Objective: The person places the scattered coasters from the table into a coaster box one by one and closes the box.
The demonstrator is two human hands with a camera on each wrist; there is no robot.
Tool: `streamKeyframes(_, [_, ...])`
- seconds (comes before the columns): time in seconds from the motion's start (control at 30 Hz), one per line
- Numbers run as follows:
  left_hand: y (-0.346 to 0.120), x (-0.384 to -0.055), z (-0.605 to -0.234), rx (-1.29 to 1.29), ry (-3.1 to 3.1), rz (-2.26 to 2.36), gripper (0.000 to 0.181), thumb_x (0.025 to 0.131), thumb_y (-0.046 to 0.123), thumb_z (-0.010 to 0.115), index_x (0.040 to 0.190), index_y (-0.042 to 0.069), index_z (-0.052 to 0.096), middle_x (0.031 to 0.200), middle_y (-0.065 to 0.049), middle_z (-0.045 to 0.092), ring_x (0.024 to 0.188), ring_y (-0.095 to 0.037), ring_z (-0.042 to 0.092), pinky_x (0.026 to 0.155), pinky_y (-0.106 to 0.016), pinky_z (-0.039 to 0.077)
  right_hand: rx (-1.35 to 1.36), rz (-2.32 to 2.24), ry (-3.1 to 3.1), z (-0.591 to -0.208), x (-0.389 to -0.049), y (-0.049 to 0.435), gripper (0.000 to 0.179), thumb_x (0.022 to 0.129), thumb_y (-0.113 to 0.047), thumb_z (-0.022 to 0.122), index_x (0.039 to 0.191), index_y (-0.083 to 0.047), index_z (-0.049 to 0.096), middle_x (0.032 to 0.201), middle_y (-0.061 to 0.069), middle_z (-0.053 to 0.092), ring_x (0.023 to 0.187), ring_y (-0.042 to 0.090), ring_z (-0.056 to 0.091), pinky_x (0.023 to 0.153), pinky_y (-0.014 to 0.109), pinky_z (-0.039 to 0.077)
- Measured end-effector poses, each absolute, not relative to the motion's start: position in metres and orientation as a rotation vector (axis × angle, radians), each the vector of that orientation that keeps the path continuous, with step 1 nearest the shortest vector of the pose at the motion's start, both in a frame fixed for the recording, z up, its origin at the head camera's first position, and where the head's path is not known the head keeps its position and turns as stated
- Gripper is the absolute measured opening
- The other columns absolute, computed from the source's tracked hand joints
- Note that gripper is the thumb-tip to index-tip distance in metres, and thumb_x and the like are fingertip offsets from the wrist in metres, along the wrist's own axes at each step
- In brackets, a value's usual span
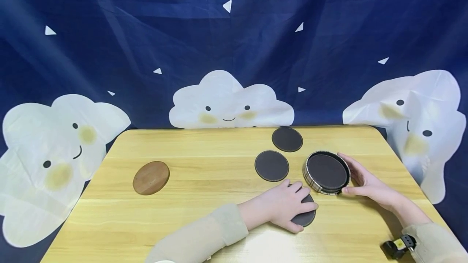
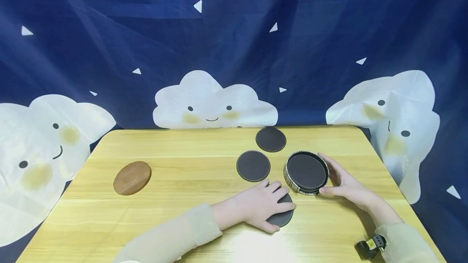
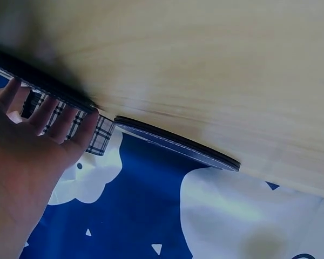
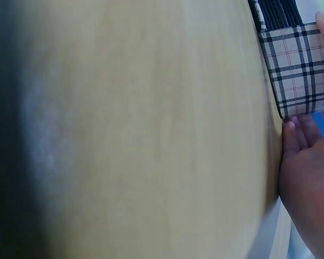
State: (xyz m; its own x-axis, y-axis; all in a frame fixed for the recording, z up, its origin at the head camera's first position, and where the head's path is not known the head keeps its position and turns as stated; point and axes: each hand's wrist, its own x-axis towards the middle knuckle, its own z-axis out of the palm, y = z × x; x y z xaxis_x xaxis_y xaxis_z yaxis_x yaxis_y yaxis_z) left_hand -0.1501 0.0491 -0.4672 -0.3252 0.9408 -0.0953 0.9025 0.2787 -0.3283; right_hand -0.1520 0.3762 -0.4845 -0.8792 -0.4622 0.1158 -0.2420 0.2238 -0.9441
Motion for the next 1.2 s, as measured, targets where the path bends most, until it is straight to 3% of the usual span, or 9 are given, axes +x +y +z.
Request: streamKeyframes(1.2, [0.048, -0.168, -0.455, -1.612, -2.380, 0.426, 0.076, 0.092, 0.078, 0.044, 0.159, 0.042, 0.041, 0.151, 0.003, 0.050, 0.130, -0.016, 0.051, 0.097, -0.037, 0.046, -0.692, -1.729, 2.298, -0.484, -0.152, 0.376, 0.098, 0.089, 0.018, 0.064, 0.170, -0.003, 0.011, 0.162, -0.029, 0.034, 0.140, -0.018, 0.041, 0.107, 0.002, 0.029])
